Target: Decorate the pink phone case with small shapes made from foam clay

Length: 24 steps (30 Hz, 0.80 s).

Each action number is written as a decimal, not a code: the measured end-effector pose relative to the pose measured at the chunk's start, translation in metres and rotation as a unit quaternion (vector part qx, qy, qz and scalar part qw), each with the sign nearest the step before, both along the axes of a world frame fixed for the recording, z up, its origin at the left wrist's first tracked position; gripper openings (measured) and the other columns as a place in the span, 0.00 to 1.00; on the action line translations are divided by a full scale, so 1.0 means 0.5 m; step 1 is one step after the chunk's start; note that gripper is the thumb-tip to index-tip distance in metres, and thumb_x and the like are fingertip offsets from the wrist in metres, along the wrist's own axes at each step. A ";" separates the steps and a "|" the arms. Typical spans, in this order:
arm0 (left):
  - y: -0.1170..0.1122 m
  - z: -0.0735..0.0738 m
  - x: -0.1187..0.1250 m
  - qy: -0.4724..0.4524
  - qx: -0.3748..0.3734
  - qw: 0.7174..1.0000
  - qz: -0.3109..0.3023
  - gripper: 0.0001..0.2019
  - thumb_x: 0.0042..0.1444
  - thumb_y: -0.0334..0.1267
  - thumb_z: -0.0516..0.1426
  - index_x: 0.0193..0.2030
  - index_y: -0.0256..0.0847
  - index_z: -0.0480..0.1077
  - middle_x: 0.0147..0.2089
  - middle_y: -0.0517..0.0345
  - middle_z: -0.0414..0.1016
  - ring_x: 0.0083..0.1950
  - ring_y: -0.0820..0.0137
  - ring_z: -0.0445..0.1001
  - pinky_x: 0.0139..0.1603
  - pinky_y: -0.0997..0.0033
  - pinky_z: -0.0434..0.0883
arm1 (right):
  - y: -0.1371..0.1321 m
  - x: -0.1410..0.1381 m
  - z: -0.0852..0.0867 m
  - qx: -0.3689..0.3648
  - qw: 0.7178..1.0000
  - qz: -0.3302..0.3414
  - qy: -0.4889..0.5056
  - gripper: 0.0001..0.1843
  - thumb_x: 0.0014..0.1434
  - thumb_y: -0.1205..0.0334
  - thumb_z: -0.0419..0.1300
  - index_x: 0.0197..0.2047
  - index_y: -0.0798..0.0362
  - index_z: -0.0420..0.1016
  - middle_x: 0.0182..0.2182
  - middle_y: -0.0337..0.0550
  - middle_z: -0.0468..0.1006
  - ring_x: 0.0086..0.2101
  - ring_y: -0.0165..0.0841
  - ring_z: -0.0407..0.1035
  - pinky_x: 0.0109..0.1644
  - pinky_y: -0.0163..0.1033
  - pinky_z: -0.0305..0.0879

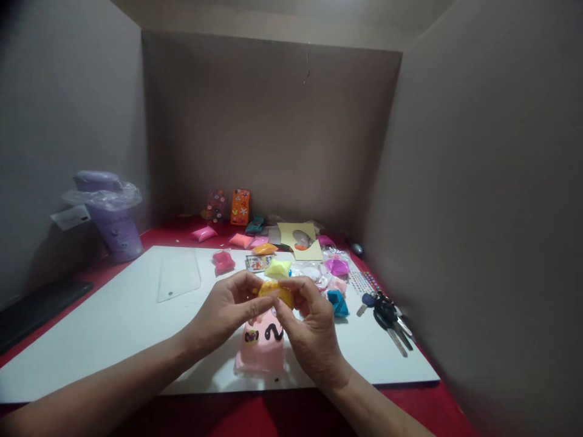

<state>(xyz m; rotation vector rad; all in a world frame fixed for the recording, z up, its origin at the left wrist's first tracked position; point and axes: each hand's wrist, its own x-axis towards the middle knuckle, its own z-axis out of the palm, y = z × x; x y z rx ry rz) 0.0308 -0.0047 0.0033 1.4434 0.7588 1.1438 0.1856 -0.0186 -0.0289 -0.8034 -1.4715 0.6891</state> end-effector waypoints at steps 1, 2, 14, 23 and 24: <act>0.000 0.000 0.000 0.001 -0.003 1.000 0.003 0.15 0.46 0.43 0.65 0.30 0.35 0.66 0.25 0.62 0.69 0.24 0.78 0.67 0.24 0.77 0.65 | -0.001 -0.001 -0.001 0.004 1.000 0.002 -0.004 0.09 0.57 0.63 0.61 0.42 0.49 0.68 0.33 0.38 0.72 0.32 0.30 0.70 0.33 0.34 0.70; 0.000 0.000 0.000 0.004 -0.008 1.000 0.007 0.15 0.46 0.43 0.65 0.30 0.35 0.66 0.24 0.62 0.69 0.23 0.78 0.66 0.23 0.77 0.64 | -0.003 -0.002 -0.002 0.008 1.000 0.006 -0.007 0.09 0.57 0.63 0.61 0.42 0.49 0.68 0.33 0.39 0.72 0.33 0.30 0.70 0.33 0.34 0.70; 0.021 0.011 -0.009 -0.058 0.016 0.994 0.091 0.11 0.47 0.39 0.64 0.30 0.32 0.71 0.23 0.60 0.70 0.21 0.79 0.64 0.21 0.77 0.64 | -0.022 0.013 0.011 0.163 0.972 -0.069 -0.152 0.17 0.59 0.70 0.55 0.52 0.50 0.66 0.44 0.46 0.71 0.37 0.32 0.69 0.37 0.40 0.69; 0.131 0.081 -0.077 -0.080 0.087 0.955 0.273 0.20 0.37 0.46 0.68 0.29 0.33 0.69 0.22 0.62 0.71 0.19 0.80 0.62 0.20 0.79 0.60 | -0.010 0.021 0.015 0.237 0.949 -0.092 -0.185 0.18 0.57 0.77 0.54 0.49 0.53 0.68 0.42 0.48 0.72 0.41 0.35 0.68 0.34 0.37 0.68; 0.148 0.098 -0.086 -0.062 0.101 0.947 0.299 0.20 0.37 0.47 0.67 0.29 0.33 0.69 0.23 0.61 0.71 0.21 0.79 0.65 0.21 0.79 0.61 | -0.010 0.022 0.016 0.238 0.948 -0.094 -0.187 0.18 0.57 0.77 0.54 0.49 0.53 0.69 0.42 0.48 0.72 0.41 0.35 0.68 0.34 0.37 0.68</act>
